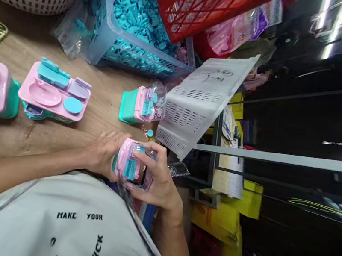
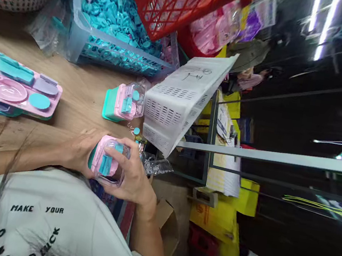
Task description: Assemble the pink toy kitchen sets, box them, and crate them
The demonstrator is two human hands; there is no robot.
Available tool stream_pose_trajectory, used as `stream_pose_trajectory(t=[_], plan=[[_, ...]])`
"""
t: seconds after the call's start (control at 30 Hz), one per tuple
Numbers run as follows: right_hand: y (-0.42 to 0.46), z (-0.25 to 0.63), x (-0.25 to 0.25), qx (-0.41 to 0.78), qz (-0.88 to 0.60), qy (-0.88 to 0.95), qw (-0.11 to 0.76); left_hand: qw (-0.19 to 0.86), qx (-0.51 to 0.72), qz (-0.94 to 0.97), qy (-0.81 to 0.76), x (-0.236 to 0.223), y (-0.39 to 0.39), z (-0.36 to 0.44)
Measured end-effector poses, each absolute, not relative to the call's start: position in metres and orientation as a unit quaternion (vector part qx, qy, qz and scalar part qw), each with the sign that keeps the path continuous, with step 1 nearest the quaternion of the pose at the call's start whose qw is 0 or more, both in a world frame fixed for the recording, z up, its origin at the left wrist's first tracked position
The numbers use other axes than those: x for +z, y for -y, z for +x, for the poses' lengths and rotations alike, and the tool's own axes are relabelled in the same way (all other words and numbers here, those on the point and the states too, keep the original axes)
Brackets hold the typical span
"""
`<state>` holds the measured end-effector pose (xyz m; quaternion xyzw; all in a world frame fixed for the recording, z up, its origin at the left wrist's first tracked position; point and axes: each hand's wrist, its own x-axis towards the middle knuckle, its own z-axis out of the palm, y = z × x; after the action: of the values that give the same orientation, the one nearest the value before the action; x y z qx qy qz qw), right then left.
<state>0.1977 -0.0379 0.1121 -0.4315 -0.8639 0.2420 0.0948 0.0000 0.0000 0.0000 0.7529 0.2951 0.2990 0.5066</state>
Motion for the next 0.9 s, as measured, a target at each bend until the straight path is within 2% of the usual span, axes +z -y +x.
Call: stream_pose_trajectory(t=[0.6,0.77,0.9], plan=[[0.021,0.180,0.133,0.259,-0.431,0.864,0.029,0.484,0.297,0.757,-0.322,0.002,0.006,-0.001],[0.027,0.197,0.118,0.245,-0.438,0.863,0.058,0.471,0.310,0.764,-0.313,-0.001,0.007,0.002],[0.053,0.210,0.084,0.168,-0.492,0.845,0.122,0.439,0.327,0.767,-0.335,-0.007,0.004,-0.001]])
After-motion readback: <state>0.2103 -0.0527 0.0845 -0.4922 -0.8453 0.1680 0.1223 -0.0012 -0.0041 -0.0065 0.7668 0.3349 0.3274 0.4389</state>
